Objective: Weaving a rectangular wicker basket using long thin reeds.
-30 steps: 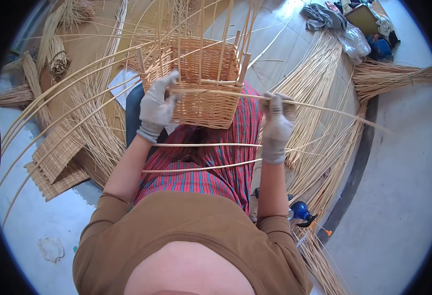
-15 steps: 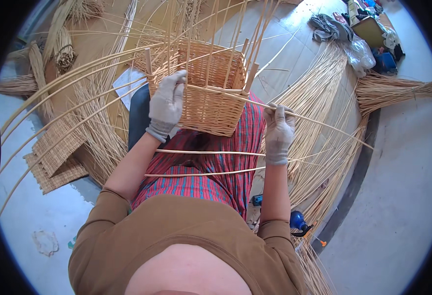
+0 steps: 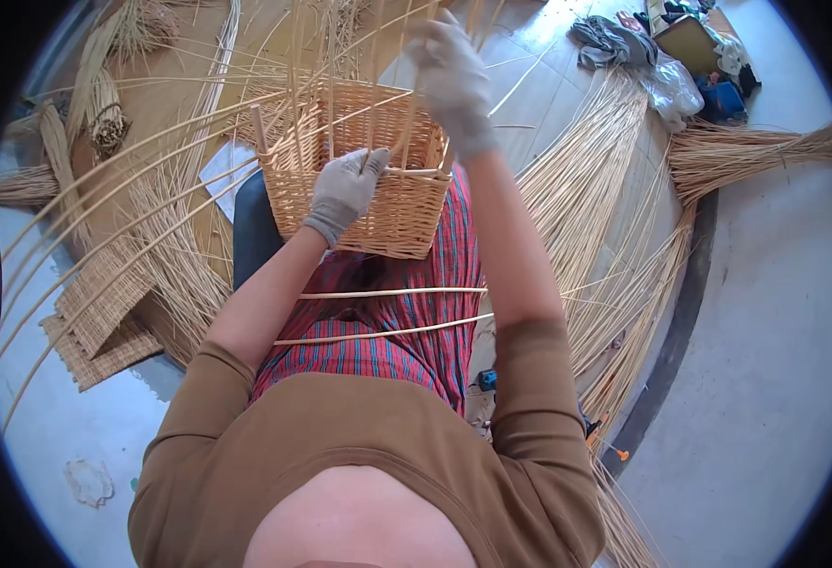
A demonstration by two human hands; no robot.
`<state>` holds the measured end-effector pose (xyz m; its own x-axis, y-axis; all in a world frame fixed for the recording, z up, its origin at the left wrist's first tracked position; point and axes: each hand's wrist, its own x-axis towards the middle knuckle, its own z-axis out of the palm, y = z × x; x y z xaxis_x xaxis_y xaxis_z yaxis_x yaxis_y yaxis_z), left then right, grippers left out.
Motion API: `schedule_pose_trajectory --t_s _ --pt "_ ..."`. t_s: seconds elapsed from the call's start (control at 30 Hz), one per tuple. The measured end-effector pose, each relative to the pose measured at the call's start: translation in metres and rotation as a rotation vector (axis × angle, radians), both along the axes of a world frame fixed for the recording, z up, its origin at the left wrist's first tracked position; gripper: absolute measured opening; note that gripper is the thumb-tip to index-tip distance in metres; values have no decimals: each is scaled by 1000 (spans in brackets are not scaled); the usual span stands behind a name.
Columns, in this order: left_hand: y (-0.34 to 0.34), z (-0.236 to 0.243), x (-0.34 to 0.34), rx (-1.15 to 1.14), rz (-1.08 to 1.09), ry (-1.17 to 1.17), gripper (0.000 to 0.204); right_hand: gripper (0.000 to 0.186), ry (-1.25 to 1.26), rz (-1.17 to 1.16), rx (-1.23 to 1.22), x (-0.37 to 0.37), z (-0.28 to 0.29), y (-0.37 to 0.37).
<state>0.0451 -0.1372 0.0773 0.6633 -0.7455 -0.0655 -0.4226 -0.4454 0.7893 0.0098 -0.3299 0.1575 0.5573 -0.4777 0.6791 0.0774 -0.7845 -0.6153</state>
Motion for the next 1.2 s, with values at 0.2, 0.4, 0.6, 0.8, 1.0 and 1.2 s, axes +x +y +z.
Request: schedule_pose_trajectory --t_s 0.2,0.4,0.6,0.8,1.0,1.2 --pt "-15 -4 4 42 -34 -66 58 35 -279 58 486 -1 -36 -21" --pt "-8 -12 13 19 -40 103 43 19 -628 -5 756 -141 -69 77" --pt "-15 9 7 -53 135 678 43 21 -360 -161 911 -135 -25 89" --pt "-6 26 4 -116 108 616 54 31 -324 -219 1051 -158 -31 72" --pt "114 6 -21 -269 -334 37 45 35 679 331 1727 -203 -60 163" --pt "145 -9 -29 -76 -415 -321 12 32 33 284 1831 -169 -130 228"
